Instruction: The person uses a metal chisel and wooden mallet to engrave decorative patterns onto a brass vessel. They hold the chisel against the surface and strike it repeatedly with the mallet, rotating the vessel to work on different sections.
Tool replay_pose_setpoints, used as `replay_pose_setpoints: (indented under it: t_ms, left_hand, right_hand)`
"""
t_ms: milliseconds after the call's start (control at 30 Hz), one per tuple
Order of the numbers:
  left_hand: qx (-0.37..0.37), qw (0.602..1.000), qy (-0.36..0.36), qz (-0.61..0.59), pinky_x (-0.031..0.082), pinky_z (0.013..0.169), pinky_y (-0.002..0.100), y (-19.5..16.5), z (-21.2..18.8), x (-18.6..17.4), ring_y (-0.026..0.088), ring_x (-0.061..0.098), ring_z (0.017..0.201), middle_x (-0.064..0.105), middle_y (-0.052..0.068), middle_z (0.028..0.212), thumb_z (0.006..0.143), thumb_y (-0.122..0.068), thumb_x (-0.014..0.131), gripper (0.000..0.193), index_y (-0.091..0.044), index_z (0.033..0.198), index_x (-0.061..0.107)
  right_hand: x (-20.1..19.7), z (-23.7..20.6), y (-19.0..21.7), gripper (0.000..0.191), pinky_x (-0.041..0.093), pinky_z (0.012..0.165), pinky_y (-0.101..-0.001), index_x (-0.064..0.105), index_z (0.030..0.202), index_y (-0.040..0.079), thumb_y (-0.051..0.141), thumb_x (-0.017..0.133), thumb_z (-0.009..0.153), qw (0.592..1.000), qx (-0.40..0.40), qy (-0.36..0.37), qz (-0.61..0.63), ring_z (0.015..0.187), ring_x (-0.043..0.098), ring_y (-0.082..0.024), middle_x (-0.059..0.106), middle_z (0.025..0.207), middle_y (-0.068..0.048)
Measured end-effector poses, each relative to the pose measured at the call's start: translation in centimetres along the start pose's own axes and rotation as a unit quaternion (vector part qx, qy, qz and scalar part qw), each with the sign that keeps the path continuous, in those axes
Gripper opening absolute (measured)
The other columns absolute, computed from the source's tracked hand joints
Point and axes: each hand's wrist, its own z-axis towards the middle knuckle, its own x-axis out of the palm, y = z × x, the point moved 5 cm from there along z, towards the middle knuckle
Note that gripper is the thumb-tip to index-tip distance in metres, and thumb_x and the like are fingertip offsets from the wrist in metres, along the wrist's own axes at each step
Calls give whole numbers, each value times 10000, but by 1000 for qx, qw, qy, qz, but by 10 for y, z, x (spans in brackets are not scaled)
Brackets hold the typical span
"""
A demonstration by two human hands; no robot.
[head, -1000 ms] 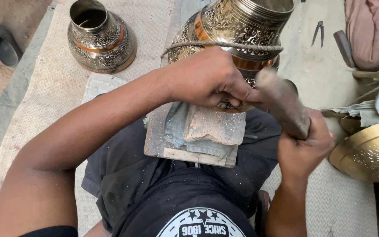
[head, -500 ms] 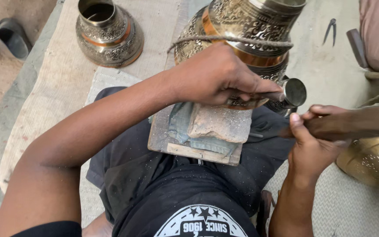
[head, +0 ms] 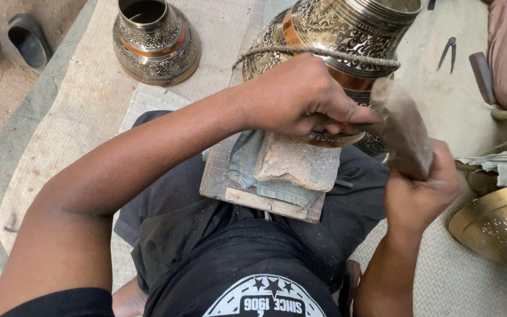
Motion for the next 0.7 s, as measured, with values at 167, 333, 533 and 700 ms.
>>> replay_pose_setpoints:
  t_ms: [167, 333, 533, 700]
  left_hand:
    - [4, 999, -12, -35, 541, 648, 333, 2, -1, -1, 174, 738, 734, 771, 77, 927, 821, 16, 788, 556, -198, 1330, 715]
    - [5, 999, -4, -36, 537, 631, 335, 2, -2, -2, 185, 730, 708, 776, 81, 918, 797, 28, 788, 564, -210, 1304, 731]
    - [8, 999, 1, -33, 526, 610, 336, 5, -1, -4, 178, 727, 686, 776, 76, 891, 793, 22, 791, 559, -208, 1299, 730]
    - [8, 999, 8, -35, 528, 605, 330, 7, -1, -5, 171, 718, 670, 774, 73, 880, 805, 7, 800, 537, -211, 1290, 732]
  right_hand:
    - [2, -3, -12, 319, 523, 813, -214, 625, 1129, -25, -244, 726, 920, 991, 73, 15, 113, 882, 630, -85, 639, 962, -43]
    - [0, -2, -12, 343, 551, 805, -223, 620, 1082, 6, -218, 747, 856, 985, 86, -36, 143, 884, 632, -80, 646, 986, -17]
    - [1, -3, -9, 360, 582, 812, -240, 639, 1189, 7, -200, 768, 924, 993, 83, -20, 87, 905, 676, -112, 685, 1009, -46]
    - [2, -8, 4, 356, 539, 845, -230, 615, 1136, -37, -219, 796, 890, 999, 16, 0, -35, 912, 618, -103, 637, 1012, -50]
